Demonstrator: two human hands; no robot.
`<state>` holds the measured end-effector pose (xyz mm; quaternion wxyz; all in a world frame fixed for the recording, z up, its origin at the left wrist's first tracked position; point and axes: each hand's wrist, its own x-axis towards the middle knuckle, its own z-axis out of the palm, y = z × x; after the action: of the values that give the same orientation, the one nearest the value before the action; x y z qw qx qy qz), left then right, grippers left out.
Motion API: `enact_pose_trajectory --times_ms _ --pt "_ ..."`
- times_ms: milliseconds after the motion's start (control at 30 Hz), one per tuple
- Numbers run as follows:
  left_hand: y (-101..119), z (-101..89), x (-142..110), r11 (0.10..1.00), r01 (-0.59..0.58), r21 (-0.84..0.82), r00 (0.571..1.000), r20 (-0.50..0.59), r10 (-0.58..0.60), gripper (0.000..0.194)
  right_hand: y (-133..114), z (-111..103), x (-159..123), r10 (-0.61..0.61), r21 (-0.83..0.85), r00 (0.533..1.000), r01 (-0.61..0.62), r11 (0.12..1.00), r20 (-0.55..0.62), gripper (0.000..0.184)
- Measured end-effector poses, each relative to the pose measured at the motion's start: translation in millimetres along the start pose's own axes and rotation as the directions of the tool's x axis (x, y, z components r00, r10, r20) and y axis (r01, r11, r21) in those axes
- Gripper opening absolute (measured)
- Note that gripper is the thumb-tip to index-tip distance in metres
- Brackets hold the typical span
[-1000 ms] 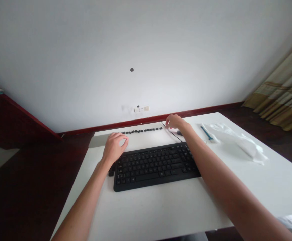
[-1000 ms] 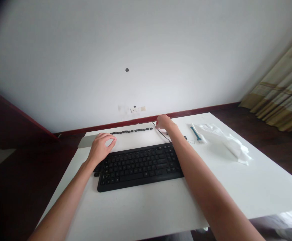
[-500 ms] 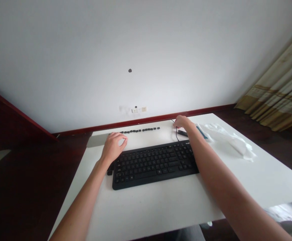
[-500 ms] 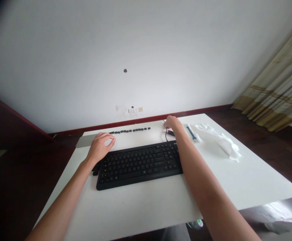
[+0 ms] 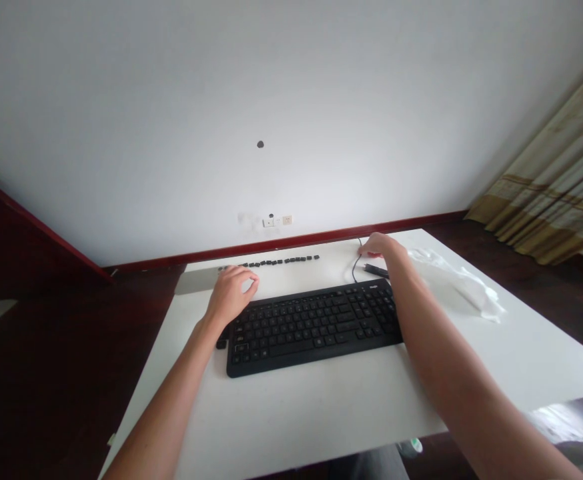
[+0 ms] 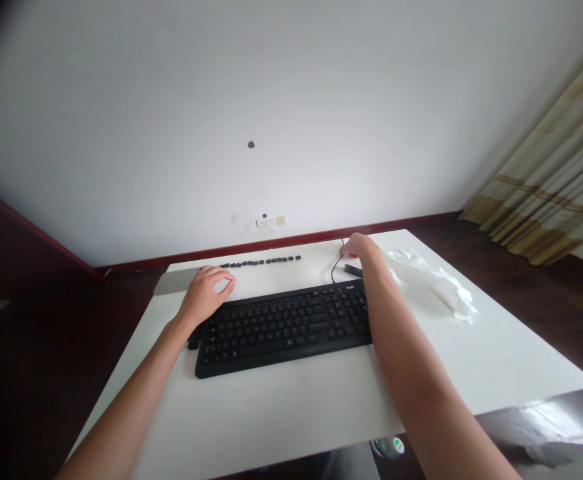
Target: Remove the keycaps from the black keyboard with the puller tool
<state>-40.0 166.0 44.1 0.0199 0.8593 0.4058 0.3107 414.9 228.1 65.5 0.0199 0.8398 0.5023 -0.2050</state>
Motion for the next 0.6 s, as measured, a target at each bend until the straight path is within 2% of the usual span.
enact_pose_trajectory --times_ms 167,267,367,500,600 --pt "8 0.4 1 1.000 -0.002 -0.015 0.998 0.057 0.002 0.014 -12 3 -10 -0.085 0.009 0.995 0.085 0.996 -0.058 0.028" --pt "11 -0.3 1 1.000 -0.002 -0.024 0.996 0.089 0.004 0.014 -8 2 -20 -0.110 0.002 0.992 0.110 0.994 -0.065 0.031" --pt "13 -0.5 2 1.000 -0.010 -0.021 0.994 0.105 0.012 0.014 13 -2 -33 -0.184 -0.036 0.973 0.181 0.983 -0.137 0.029" --pt "15 1.0 2 0.999 -0.030 -0.023 0.994 0.107 0.032 0.016 56 -7 -54 -0.293 -0.090 0.922 0.279 0.956 -0.253 0.026" --pt "19 1.9 3 0.998 -0.050 -0.025 0.992 0.112 0.053 0.016 77 -6 -66 -0.335 -0.094 0.930 0.324 0.941 -0.149 0.030"
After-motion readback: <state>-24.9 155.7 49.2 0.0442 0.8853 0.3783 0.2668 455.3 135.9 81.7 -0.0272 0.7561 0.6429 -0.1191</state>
